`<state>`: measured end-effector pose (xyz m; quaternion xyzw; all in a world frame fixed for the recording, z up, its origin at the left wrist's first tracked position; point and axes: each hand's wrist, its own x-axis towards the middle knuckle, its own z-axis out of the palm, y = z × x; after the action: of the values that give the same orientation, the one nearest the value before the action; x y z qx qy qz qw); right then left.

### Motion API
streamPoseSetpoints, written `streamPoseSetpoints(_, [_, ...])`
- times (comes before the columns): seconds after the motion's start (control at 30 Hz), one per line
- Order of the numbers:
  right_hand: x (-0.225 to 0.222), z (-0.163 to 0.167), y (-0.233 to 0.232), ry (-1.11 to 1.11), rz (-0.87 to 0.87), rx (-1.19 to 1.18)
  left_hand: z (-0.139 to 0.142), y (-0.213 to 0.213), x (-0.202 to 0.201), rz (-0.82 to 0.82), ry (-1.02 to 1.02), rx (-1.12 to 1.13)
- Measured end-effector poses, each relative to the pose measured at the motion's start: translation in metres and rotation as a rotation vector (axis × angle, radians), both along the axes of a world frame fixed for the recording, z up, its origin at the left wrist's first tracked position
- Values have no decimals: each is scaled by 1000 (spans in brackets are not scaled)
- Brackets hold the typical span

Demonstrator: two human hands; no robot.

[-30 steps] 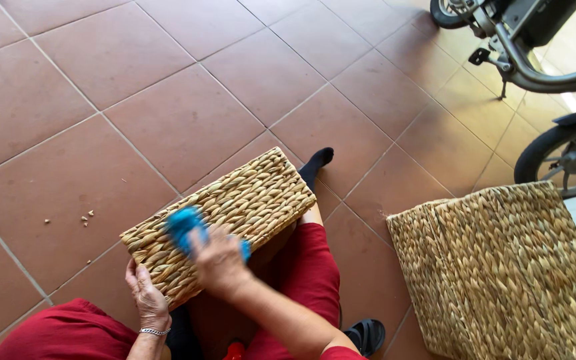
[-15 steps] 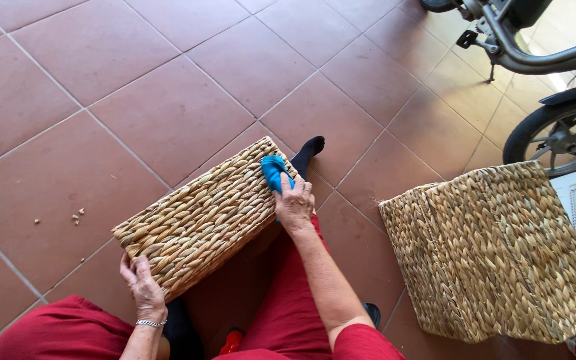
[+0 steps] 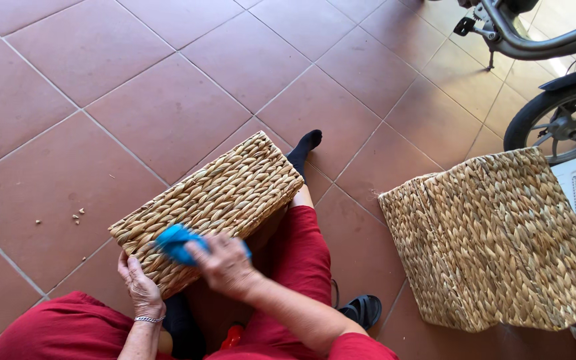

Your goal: The person sits on a tiled floor and wipes a rectangular woven basket with a blue cloth. They rotate the basket to clean the interior, exterior, and bottom surfaces, then set it aside and repeat the process on a second basket.

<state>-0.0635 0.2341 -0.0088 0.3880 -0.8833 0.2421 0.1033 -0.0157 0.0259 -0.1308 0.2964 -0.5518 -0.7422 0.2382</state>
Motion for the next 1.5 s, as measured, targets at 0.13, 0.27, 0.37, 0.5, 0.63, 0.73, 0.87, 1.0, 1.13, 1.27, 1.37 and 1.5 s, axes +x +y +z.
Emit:
streamPoseSetpoints(0.13, [-72, -9, 62, 69, -346, 143, 6, 3, -6, 0, 23, -85])
streamPoseSetpoints(0.27, [-114, -17, 91, 56, -585, 122, 21, 7, -8, 12, 4, -54])
streamPoseSetpoints(0.37, [-99, -19, 63, 88, -574, 133, 25, 7, -11, 35, -40, -72])
streamPoseSetpoints(0.5, [-34, -14, -12, 53, -249, 133, 16, 0, -26, 70, -128, -163])
streamPoseSetpoints(0.63, [2, -12, -59, 140, 124, 64, 12, -11, -47, 78, 364, 103])
streamPoseSetpoints(0.73, [-26, -20, -51, 104, 130, 33, 12, -19, -54, 151, -61, -226])
streamPoseSetpoints(0.87, [-99, -35, 9, 273, -113, 293, 23, -30, -52, 179, -246, -294])
streamPoseSetpoints(1.0, [-149, -41, 57, 133, -532, 342, 20, -39, -52, 217, -366, -417])
streamPoseSetpoints(1.13, [-137, -43, 33, 73, -525, 385, 6, -43, -52, 214, -340, -481])
streamPoseSetpoints(1.27, [-80, -52, -45, -22, -260, 457, 0, -44, -54, 174, -337, -511])
streamPoseSetpoints(1.37, [-52, -58, -88, 140, -1, 346, 2, -45, -54, 171, -347, -505])
streamPoseSetpoints(1.5, [-85, -58, -100, 123, 99, 396, 5, -45, -52, 183, -339, -495])
